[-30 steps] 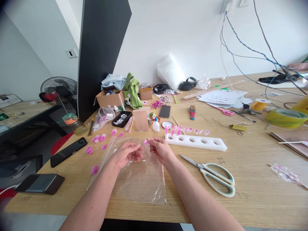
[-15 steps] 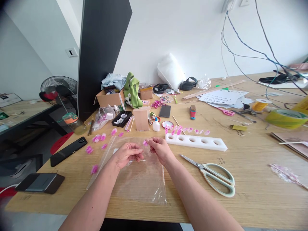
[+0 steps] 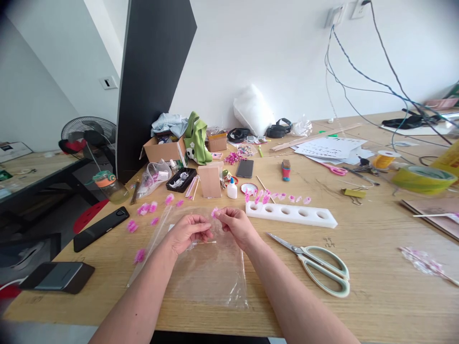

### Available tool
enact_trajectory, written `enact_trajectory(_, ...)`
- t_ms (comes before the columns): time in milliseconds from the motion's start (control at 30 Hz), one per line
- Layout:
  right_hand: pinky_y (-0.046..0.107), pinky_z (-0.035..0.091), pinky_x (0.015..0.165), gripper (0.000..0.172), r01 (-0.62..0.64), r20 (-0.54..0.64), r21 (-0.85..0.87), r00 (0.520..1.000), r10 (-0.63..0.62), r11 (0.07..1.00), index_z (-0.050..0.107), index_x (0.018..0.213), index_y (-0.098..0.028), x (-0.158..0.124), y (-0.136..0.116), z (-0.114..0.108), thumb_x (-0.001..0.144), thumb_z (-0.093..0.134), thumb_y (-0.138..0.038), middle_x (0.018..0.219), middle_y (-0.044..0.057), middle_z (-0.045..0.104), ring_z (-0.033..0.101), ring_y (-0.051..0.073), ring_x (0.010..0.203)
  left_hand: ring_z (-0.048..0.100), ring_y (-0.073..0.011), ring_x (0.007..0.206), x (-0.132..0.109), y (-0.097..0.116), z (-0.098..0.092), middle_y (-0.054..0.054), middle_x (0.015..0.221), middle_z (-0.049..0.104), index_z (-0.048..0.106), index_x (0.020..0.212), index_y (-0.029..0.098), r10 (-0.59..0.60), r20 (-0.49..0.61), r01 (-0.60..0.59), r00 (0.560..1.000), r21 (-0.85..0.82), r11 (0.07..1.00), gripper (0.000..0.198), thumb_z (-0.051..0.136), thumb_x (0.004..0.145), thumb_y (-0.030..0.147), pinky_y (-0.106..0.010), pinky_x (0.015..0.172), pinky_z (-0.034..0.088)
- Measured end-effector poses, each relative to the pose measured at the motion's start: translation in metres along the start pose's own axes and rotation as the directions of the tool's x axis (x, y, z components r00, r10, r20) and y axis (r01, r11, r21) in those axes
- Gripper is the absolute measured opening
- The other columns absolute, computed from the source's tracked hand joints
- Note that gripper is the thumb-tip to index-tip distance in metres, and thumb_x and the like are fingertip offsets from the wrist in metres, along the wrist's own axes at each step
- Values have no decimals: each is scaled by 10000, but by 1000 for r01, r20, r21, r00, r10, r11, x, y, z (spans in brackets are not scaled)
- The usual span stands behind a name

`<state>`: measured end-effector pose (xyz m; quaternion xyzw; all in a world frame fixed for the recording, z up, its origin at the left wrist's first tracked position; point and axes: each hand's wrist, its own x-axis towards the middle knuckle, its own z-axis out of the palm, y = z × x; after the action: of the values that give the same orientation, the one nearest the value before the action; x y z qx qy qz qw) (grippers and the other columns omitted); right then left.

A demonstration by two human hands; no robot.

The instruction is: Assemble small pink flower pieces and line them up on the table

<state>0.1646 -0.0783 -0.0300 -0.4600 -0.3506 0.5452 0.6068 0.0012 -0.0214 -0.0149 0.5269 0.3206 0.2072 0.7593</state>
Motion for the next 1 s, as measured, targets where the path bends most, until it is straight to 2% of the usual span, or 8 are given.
enact_trajectory(200, 218, 270, 465, 397, -18, -44, -31, 999, 16, 999, 595, 613, -153, -1, -3, 0, 598, 794, -496, 519, -43, 431, 344, 73, 493, 592, -104, 523, 2, -1, 2, -62, 622, 687, 632, 750, 114, 19, -40, -18, 999, 25, 1000, 269, 757, 619, 313, -218, 561, 448)
enact_trajectory(300, 205, 293, 453, 416, -48, -75, -13, 996, 47, 999, 645, 689, -152, -1, -4, -4, 635, 754, -550, 579, -25, 449, 374, 82, 527, 591, -114, 541, -2, 3, 3, -49, 622, 673, 640, 714, 131, 85, -28, -84, 996, 28, 996, 204, 734, 635, 294, -236, 570, 446)
enact_trajectory(400, 188, 324, 448, 421, -68, -77, 7, 995, 68, 998, 699, 797, -153, 2, -4, -7, 636, 763, -537, 616, -13, 460, 392, 86, 555, 587, -117, 593, -12, 17, 2, -43, 689, 673, 673, 740, 168, 174, -50, -172, 983, 45, 984, 135, 688, 703, 296, -269, 638, 463)
enact_trajectory(500, 178, 351, 445, 395, -95, -71, 12, 993, 95, 995, 709, 767, -155, 3, -5, -8, 620, 784, -514, 641, -3, 476, 393, 83, 560, 570, -117, 611, -32, 39, -8, -53, 744, 665, 688, 732, 161, 262, -100, -250, 960, 117, 961, 134, 706, 698, 290, -294, 680, 467)
enact_trajectory(600, 169, 367, 442, 378, -88, -72, 24, 993, 90, 996, 705, 724, -159, 2, -7, -7, 596, 804, -501, 661, 3, 491, 396, 82, 567, 560, -110, 628, -66, 57, -29, -20, 689, 629, 686, 778, 154, 371, -214, -330, 904, 203, 922, 150, 715, 693, 275, -295, 717, 459)
enact_trajectory(733, 151, 377, 446, 388, -75, -81, 30, 994, 78, 997, 707, 713, -154, 1, -10, -7, 578, 813, -502, 629, 0, 476, 400, 82, 575, 553, -121, 641, -122, 59, -66, -13, 672, 619, 676, 776, 152, 475, -445, -292, 759, 419, 860, 188, 700, 706, 326, -291, 699, 438)
enact_trajectory(867, 155, 375, 434, 389, -88, -52, 23, 995, 89, 996, 705, 706, -152, 0, -8, -5, 587, 805, -509, 626, 1, 477, 388, 81, 559, 511, -117, 610, -161, 33, -92, 7, 608, 585, 666, 684, 154, 407, -627, -46, 664, 510, 859, 212, 693, 694, 364, -263, 652, 402)
enact_trajectory(1000, 171, 383, 436, 401, -114, -43, -14, 993, 113, 993, 711, 732, -148, 2, -3, -6, 607, 786, -521, 616, 0, 456, 390, 90, 558, 545, -143, 632, -170, -1, -109, -5, 661, 641, 679, 696, 158, 330, -730, 148, 599, 506, 850, 235, 663, 693, 393, -262, 639, 394)
